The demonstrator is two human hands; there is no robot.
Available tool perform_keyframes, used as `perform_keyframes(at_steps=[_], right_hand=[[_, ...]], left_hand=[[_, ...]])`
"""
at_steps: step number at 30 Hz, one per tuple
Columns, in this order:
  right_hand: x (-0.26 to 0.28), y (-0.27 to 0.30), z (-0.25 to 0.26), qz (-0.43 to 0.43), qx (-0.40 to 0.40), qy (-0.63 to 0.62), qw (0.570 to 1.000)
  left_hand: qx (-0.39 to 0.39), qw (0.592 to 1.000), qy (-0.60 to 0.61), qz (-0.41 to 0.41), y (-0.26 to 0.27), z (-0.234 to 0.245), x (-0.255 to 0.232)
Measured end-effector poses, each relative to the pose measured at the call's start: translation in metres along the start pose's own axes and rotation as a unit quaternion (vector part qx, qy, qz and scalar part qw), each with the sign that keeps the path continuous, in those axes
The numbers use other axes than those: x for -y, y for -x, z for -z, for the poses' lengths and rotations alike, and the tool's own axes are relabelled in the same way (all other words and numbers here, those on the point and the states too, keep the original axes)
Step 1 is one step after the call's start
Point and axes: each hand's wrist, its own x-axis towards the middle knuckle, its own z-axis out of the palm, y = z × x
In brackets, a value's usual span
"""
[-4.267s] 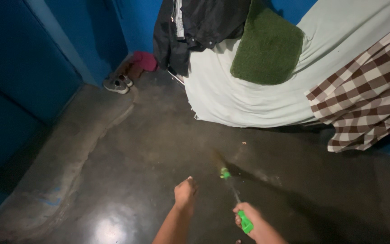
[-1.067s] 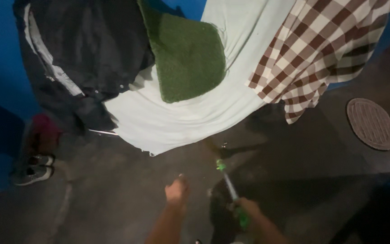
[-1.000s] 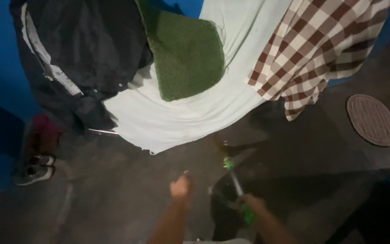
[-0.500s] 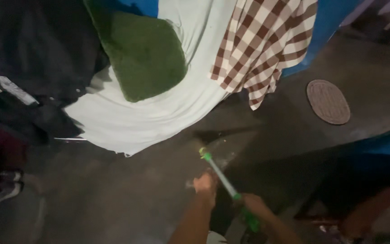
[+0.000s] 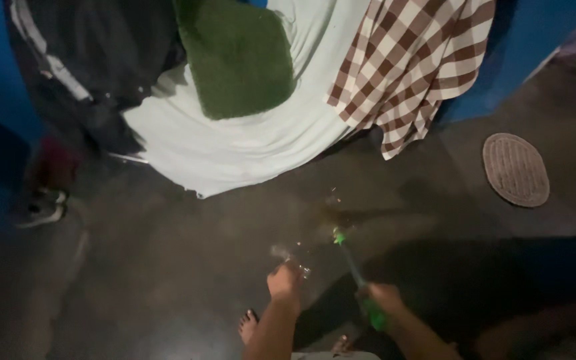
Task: The person sweeps a concrete floor using a broom with a green handle. They move around a room containing chairs and a bed, sweeping debris into a pile.
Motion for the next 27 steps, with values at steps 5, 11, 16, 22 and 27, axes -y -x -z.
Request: perform_keyframes(at_steps=[5, 11, 16, 22, 27], right_hand=[[0.015, 0.048, -0.006, 0.025, -0.058, 0.068, 0.996], [-0.009, 0.047, 0.003, 0.089, 0.083, 0.079, 0.989], [-0.047, 0.034, 0.007, 0.001, 0.168, 0.174, 0.970], [-0.136, 0.017, 0.002, -0.093, 0.178, 0.114, 0.973], [-0.186, 0.031, 0.011, -0.015, 0.141, 0.028, 0.990]], left_hand=[[0.014, 0.999, 0.034, -0.029, 0.015, 0.013, 0.025], [0.056, 0.997, 0.006, -0.046, 0.035, 0.024, 0.037], [0.023, 0.997, -0.041, -0.053, 0.039, 0.047, 0.044], [0.078, 0.988, 0.037, -0.125, 0.031, 0.146, 0.078], [0.009, 0.977, 0.155, -0.146, 0.031, 0.205, 0.098]])
